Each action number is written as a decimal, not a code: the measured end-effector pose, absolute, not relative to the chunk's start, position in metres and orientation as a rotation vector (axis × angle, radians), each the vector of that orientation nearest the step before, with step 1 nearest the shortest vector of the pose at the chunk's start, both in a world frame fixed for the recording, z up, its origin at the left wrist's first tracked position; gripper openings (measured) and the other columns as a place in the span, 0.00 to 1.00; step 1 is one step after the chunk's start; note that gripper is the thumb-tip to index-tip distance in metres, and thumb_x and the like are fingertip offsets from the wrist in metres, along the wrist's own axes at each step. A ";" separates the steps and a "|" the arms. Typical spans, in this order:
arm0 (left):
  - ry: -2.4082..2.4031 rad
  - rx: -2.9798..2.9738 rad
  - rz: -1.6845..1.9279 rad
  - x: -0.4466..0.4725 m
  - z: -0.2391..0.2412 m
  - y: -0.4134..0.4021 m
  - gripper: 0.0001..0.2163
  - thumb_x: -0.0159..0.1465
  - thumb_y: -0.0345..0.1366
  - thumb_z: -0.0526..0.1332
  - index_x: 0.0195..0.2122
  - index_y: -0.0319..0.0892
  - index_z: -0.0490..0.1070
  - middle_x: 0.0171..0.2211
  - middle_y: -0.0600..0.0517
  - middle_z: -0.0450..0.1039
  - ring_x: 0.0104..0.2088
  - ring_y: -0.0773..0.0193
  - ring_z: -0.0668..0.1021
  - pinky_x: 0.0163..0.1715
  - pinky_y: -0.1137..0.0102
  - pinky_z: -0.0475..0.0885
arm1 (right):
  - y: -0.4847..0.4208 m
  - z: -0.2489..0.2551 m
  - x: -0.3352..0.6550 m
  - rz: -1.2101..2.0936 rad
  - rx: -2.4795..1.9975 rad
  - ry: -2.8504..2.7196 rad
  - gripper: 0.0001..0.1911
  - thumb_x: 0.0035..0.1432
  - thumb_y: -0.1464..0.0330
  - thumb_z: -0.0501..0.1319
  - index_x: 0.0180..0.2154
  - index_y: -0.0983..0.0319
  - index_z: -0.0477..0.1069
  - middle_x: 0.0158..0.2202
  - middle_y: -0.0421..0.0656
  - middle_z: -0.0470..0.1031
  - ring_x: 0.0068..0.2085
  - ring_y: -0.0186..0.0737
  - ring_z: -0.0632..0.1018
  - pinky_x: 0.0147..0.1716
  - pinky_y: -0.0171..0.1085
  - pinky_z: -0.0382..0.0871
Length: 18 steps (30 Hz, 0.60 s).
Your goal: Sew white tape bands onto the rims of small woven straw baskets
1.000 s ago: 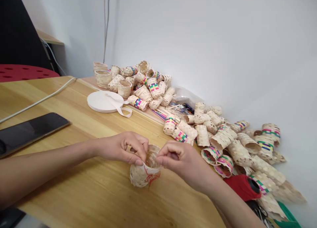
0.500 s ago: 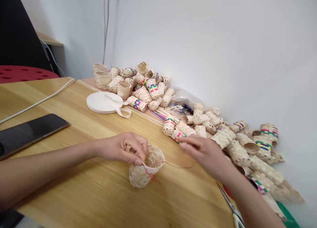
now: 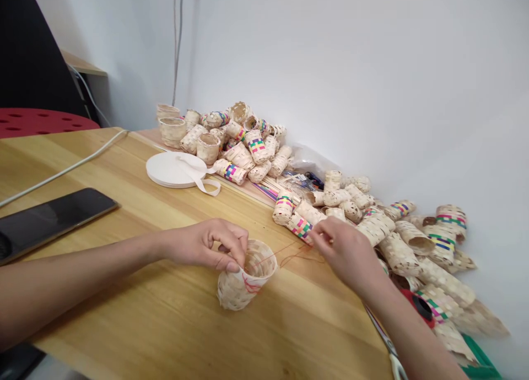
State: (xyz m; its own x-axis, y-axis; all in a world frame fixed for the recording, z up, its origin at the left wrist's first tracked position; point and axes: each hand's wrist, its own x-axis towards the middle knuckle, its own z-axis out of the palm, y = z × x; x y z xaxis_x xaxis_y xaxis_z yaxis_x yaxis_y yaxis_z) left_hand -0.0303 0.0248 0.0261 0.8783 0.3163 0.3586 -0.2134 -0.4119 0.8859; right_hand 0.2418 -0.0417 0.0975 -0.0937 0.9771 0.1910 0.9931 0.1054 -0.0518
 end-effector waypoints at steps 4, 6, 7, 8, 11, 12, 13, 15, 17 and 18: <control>0.074 1.910 0.579 -0.031 0.027 0.024 0.06 0.60 0.35 0.64 0.33 0.37 0.79 0.30 0.50 0.72 0.32 0.69 0.71 0.30 0.78 0.65 | -0.033 0.099 0.295 -0.564 -2.237 -2.076 0.13 0.58 0.62 0.53 0.24 0.59 0.67 0.27 0.45 0.72 0.27 0.43 0.73 0.24 0.37 0.58; 0.060 1.906 0.579 -0.031 0.028 0.023 0.06 0.60 0.34 0.64 0.33 0.37 0.79 0.30 0.50 0.72 0.32 0.70 0.71 0.30 0.78 0.65 | -0.035 0.101 0.316 -0.703 -2.264 -2.108 0.15 0.60 0.63 0.51 0.22 0.58 0.64 0.26 0.47 0.71 0.27 0.45 0.73 0.22 0.38 0.58; 0.054 1.903 0.578 -0.031 0.028 0.023 0.05 0.60 0.33 0.64 0.33 0.37 0.78 0.30 0.50 0.72 0.32 0.70 0.71 0.30 0.78 0.65 | -0.037 0.101 0.324 -0.798 -2.253 -2.119 0.16 0.61 0.63 0.50 0.21 0.57 0.61 0.25 0.47 0.70 0.26 0.46 0.73 0.21 0.38 0.57; 0.048 1.903 0.576 -0.031 0.028 0.023 0.05 0.60 0.33 0.64 0.33 0.37 0.78 0.30 0.50 0.72 0.32 0.70 0.71 0.30 0.78 0.65 | -0.040 0.102 0.332 -0.897 -2.233 -2.122 0.17 0.62 0.64 0.49 0.20 0.57 0.59 0.24 0.47 0.69 0.25 0.46 0.73 0.20 0.38 0.56; 0.057 1.915 0.563 -0.031 0.027 0.024 0.06 0.60 0.34 0.64 0.33 0.37 0.79 0.29 0.50 0.71 0.32 0.69 0.72 0.30 0.77 0.65 | -0.047 0.104 0.351 -1.060 -2.184 -2.095 0.18 0.62 0.66 0.48 0.19 0.56 0.56 0.22 0.46 0.64 0.22 0.43 0.70 0.17 0.37 0.54; 0.065 1.913 0.563 -0.031 0.027 0.024 0.06 0.60 0.34 0.65 0.32 0.37 0.79 0.29 0.50 0.71 0.32 0.69 0.72 0.30 0.77 0.65 | -0.048 0.105 0.357 -1.079 -2.208 -2.041 0.19 0.62 0.66 0.49 0.18 0.56 0.55 0.21 0.45 0.64 0.20 0.42 0.68 0.16 0.36 0.52; 0.071 1.906 0.564 -0.031 0.026 0.024 0.06 0.60 0.35 0.65 0.32 0.36 0.79 0.29 0.50 0.71 0.32 0.69 0.72 0.31 0.77 0.65 | -0.048 0.106 0.362 -1.076 -2.244 -1.981 0.19 0.61 0.66 0.49 0.18 0.56 0.54 0.21 0.45 0.63 0.19 0.41 0.67 0.15 0.36 0.51; 0.078 1.887 0.568 -0.031 0.026 0.024 0.07 0.60 0.35 0.65 0.32 0.36 0.78 0.30 0.50 0.71 0.32 0.69 0.72 0.31 0.77 0.65 | -0.047 0.109 0.369 -1.045 -2.314 -1.877 0.19 0.61 0.65 0.49 0.18 0.56 0.52 0.21 0.46 0.63 0.18 0.40 0.65 0.15 0.36 0.50; 0.081 1.886 0.566 -0.031 0.026 0.023 0.06 0.59 0.34 0.65 0.32 0.36 0.78 0.30 0.50 0.71 0.32 0.69 0.72 0.31 0.77 0.65 | -0.043 0.112 0.368 -0.994 -2.350 -1.865 0.19 0.61 0.65 0.48 0.17 0.56 0.53 0.21 0.47 0.65 0.19 0.42 0.67 0.16 0.38 0.52; 0.081 1.894 0.565 -0.031 0.026 0.023 0.06 0.59 0.34 0.65 0.32 0.36 0.78 0.30 0.51 0.71 0.32 0.69 0.72 0.31 0.77 0.65 | -0.041 0.113 0.364 -0.957 -2.346 -1.899 0.19 0.61 0.64 0.49 0.17 0.56 0.56 0.22 0.48 0.66 0.20 0.43 0.68 0.17 0.39 0.53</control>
